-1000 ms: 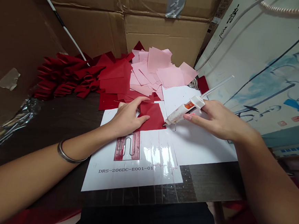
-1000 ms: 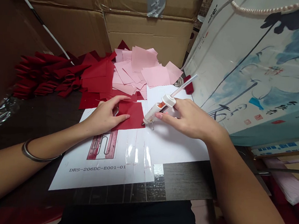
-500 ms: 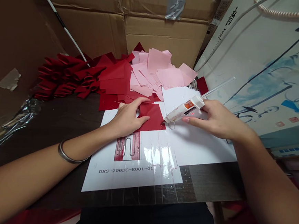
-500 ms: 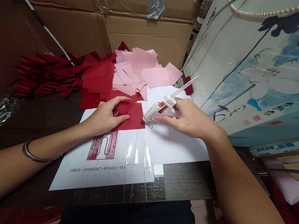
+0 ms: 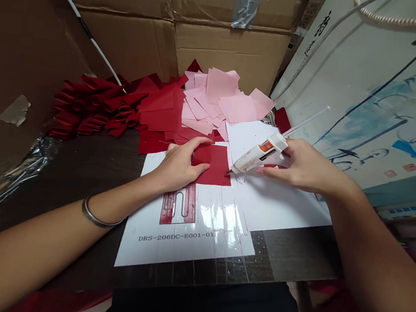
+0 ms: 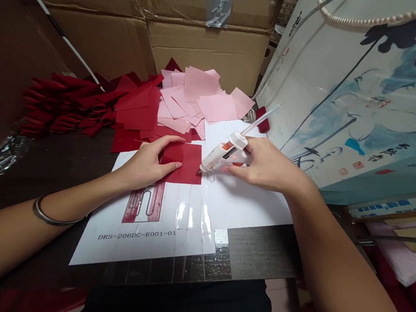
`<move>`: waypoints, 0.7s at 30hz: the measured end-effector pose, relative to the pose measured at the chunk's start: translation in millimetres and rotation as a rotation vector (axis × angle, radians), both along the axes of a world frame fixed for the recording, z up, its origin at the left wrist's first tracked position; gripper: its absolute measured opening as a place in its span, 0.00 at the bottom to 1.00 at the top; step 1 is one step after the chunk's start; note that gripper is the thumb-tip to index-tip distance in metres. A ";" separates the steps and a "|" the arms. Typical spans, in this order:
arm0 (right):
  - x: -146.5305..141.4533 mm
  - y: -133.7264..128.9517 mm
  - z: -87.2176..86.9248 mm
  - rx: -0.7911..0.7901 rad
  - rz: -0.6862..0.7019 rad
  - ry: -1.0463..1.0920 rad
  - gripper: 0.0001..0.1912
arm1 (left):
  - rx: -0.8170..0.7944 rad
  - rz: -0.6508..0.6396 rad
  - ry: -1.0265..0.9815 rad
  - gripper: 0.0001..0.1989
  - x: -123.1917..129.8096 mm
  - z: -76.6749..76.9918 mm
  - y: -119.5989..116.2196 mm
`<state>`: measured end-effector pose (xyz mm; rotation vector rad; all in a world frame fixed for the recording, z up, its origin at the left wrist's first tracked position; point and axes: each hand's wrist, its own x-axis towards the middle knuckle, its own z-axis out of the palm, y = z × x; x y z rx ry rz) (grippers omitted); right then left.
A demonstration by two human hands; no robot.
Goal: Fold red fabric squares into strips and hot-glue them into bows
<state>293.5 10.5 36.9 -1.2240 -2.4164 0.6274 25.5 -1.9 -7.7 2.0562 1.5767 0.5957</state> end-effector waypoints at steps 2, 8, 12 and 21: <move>0.5 0.5 -0.8 -0.027 0.006 -0.012 0.11 | 0.002 0.000 -0.001 0.26 0.2 0.2 0.7; 0.3 -0.5 -2.8 -0.031 -0.014 -0.068 0.08 | -0.010 0.013 -0.014 0.26 0.8 -0.4 0.6; 0.0 -0.6 -2.4 -0.032 -0.015 -0.079 0.08 | 0.006 0.002 -0.006 0.25 1.8 0.7 -0.2; 0.6 0.4 -3.9 0.023 -0.148 0.040 0.09 | -0.001 0.020 0.003 0.29 2.0 2.2 -0.9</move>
